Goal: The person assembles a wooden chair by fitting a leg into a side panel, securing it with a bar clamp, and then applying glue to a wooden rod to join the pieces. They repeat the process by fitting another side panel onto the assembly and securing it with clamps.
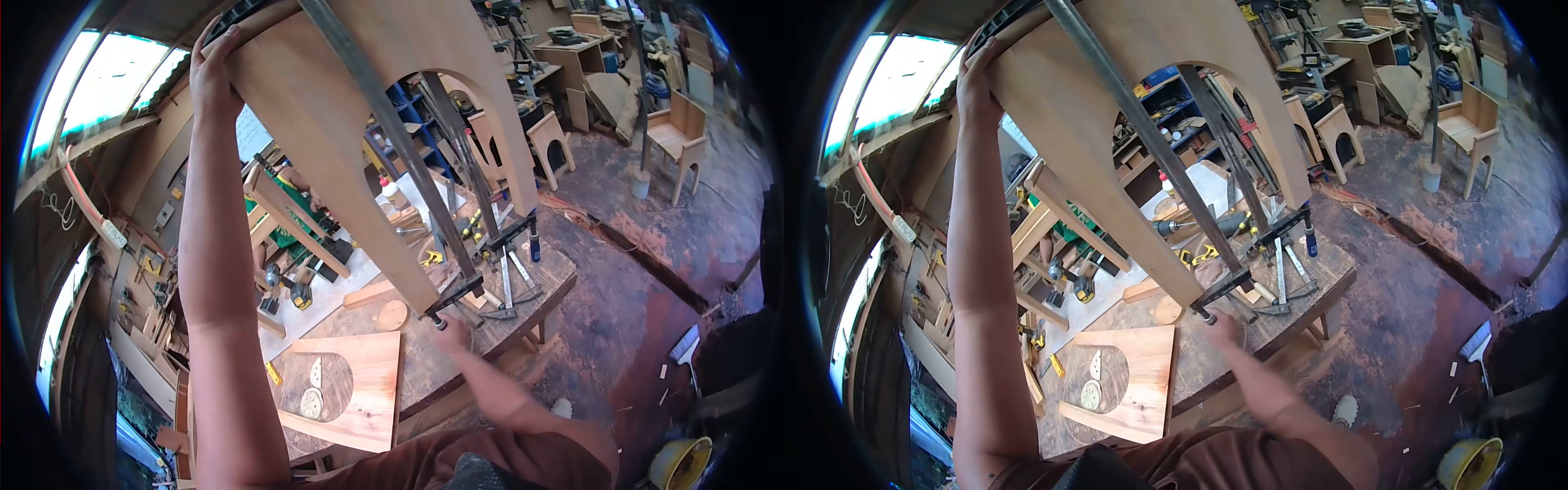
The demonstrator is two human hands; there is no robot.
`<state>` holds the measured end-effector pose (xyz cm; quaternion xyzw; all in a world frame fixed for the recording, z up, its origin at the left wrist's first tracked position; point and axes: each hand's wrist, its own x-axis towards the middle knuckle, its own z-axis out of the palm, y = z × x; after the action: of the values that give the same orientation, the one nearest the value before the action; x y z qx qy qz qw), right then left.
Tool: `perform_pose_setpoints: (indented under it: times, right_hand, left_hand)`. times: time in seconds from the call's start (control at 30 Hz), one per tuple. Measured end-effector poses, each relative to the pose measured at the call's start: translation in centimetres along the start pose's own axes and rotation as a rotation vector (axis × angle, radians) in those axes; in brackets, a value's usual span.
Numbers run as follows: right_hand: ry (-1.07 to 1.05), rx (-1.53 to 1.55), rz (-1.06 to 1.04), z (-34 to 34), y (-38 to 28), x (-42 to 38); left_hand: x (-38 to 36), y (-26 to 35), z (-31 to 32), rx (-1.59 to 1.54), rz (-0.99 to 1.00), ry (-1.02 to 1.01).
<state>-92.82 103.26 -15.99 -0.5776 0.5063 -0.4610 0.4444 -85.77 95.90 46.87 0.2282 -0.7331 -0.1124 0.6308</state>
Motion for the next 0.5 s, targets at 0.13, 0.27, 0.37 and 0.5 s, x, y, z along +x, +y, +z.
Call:
perform_pose_setpoints:
  times: [0.13,0.27,0.37,0.5]
  right_hand:
    - [0.185,0.161,-0.114,2.6,2.3,0.3]
    - [-0.869,0.207,-0.08,-2.5,4.4,5.1]
    - [-0.931,0.172,-0.115,-1.4,4.3,6.4]
    - [0.068,0.054,-0.044,3.1,3.1,1.7]
  left_hand:
    - [0.7,-0.4,-0.5,-0.04,0.031,-0.048]
    - [0.4,-0.4,-0.4,-0.057,0.029,-0.058]
    - [1.7,-1.3,-2.3,-0.069,0.0,-0.071]
    - [-0.1,-0.1,-0.7,-0.118,0.059,0.009]
